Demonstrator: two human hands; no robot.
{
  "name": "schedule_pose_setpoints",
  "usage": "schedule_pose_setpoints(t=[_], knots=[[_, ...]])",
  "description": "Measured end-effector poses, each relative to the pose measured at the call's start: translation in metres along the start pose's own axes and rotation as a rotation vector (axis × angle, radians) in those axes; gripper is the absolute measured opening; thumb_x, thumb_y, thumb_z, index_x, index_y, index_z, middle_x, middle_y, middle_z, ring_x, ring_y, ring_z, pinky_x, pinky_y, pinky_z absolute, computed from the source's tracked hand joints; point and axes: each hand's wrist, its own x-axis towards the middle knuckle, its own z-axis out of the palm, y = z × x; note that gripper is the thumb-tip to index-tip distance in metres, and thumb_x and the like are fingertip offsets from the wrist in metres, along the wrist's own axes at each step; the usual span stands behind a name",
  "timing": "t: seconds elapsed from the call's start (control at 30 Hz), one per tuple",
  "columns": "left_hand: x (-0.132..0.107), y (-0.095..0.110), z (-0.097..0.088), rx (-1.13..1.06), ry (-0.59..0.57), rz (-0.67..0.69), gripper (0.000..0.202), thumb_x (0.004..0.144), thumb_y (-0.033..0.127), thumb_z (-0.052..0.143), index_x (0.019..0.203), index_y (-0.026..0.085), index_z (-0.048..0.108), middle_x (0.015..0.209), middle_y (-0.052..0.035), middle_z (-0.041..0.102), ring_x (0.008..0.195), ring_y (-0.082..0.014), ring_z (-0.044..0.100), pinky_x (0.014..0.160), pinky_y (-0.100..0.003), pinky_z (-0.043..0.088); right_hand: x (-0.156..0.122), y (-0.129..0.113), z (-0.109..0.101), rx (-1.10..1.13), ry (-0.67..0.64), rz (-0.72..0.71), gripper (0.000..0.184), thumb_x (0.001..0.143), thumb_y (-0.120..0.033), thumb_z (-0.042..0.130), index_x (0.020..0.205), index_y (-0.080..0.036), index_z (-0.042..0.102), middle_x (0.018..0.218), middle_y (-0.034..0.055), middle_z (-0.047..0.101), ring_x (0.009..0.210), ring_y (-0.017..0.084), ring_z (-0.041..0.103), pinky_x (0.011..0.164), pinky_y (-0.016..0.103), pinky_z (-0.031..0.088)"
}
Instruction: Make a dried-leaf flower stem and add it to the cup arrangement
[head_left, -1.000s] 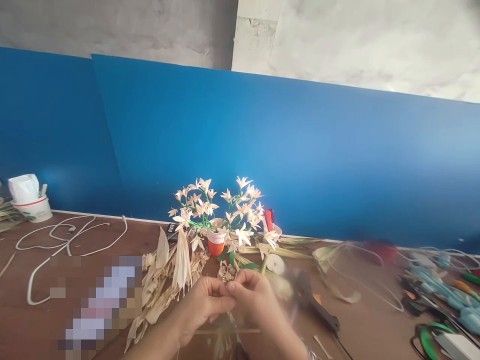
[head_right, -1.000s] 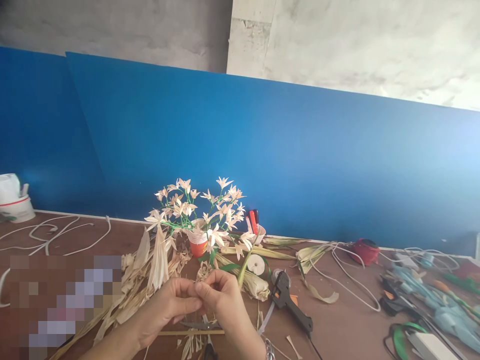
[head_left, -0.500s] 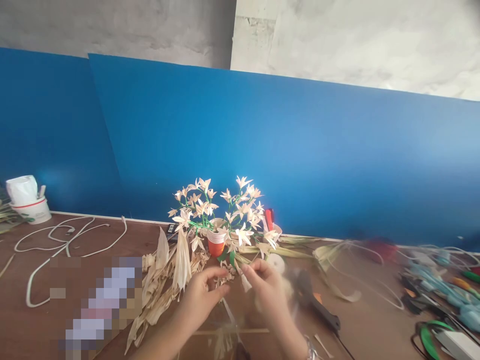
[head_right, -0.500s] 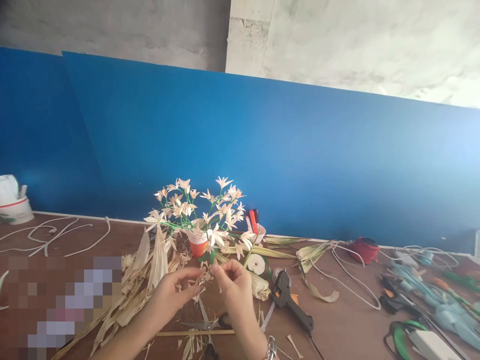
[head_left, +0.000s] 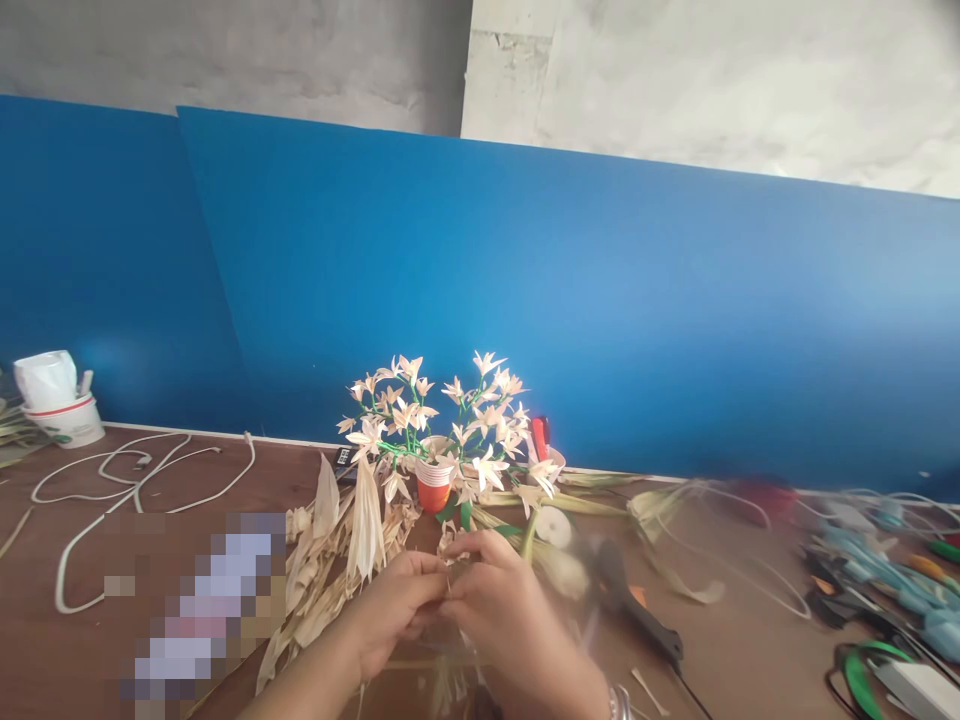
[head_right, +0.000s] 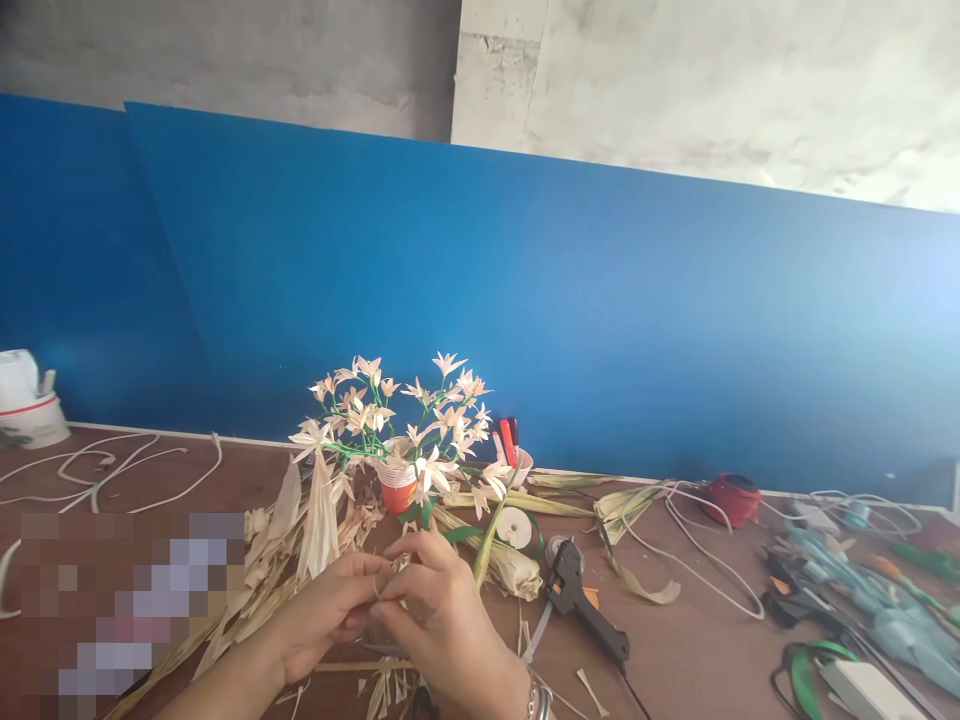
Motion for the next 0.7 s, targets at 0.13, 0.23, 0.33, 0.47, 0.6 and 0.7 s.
schedule_pose_setpoints(t=[0.13,0.23,0.33,0.47,0.6,0.7], knots=[[0.001,-0.002,-0.003,0.204,-0.032,0.045,0.022,0.058,0.029,0.069,0.054,0.016,0.052,0.045,0.0058,0.050,0.043,-0.0060,0.034,0.046,-0.022,0.017,0.003,-0.008,-0.011,0.095,-0.089,0.207,0.013,0.066,-0.007,0.065,0.060,-0.019,0.063,0.110,0.0058,0.063,0.097,0.022,0.060,0.081,0.031,0.045],[0.003,-0.003,-0.006,0.281,-0.017,0.069,0.019,0.058,0.028,0.069,0.060,0.016,0.055,0.051,0.0036,0.057,0.046,-0.0086,0.040,0.048,-0.023,0.026,0.004,-0.009,-0.015,0.084,-0.100,0.339,0.014,0.066,-0.008,0.063,0.056,-0.017,0.058,0.081,0.0018,0.067,0.075,0.016,0.060,0.065,0.024,0.043],[0.002,-0.002,-0.005,0.384,0.018,0.106,0.019,0.061,0.031,0.067,0.065,0.016,0.057,0.055,0.0041,0.056,0.051,-0.0106,0.044,0.050,-0.023,0.030,0.005,-0.006,-0.016,0.039,-0.083,0.431,0.014,0.065,-0.013,0.066,0.055,-0.017,0.058,0.063,-0.0020,0.061,0.062,0.012,0.053,0.053,0.020,0.037],[-0.005,0.004,0.000,0.589,0.097,0.252,0.007,0.066,0.023,0.062,0.067,0.017,0.059,0.061,0.0044,0.053,0.060,-0.0128,0.049,0.056,-0.023,0.035,0.008,0.000,-0.016,0.136,-0.086,0.568,0.017,0.064,-0.021,0.071,0.054,-0.017,0.057,0.050,-0.0038,0.056,0.049,0.010,0.049,0.045,0.020,0.033],[-0.012,0.006,0.004,0.812,0.128,0.535,0.010,0.072,0.014,0.053,0.065,0.018,0.059,0.066,0.0005,0.057,0.066,-0.0149,0.054,0.061,-0.024,0.040,0.011,0.003,-0.018,0.444,-0.106,0.730,0.031,0.056,-0.033,0.079,0.054,-0.017,0.052,0.046,-0.0020,0.060,0.040,0.010,0.050,0.039,0.019,0.032],[-0.014,0.003,0.001,0.901,0.095,0.828,0.014,0.074,0.007,0.049,0.071,0.019,0.058,0.086,-0.0056,0.062,0.080,-0.0173,0.059,0.071,-0.027,0.045,0.010,0.004,-0.019,0.672,-0.166,0.745,0.037,0.051,-0.038,0.083,0.055,-0.015,0.054,0.045,-0.0006,0.062,0.038,0.008,0.051,0.038,0.017,0.033]])
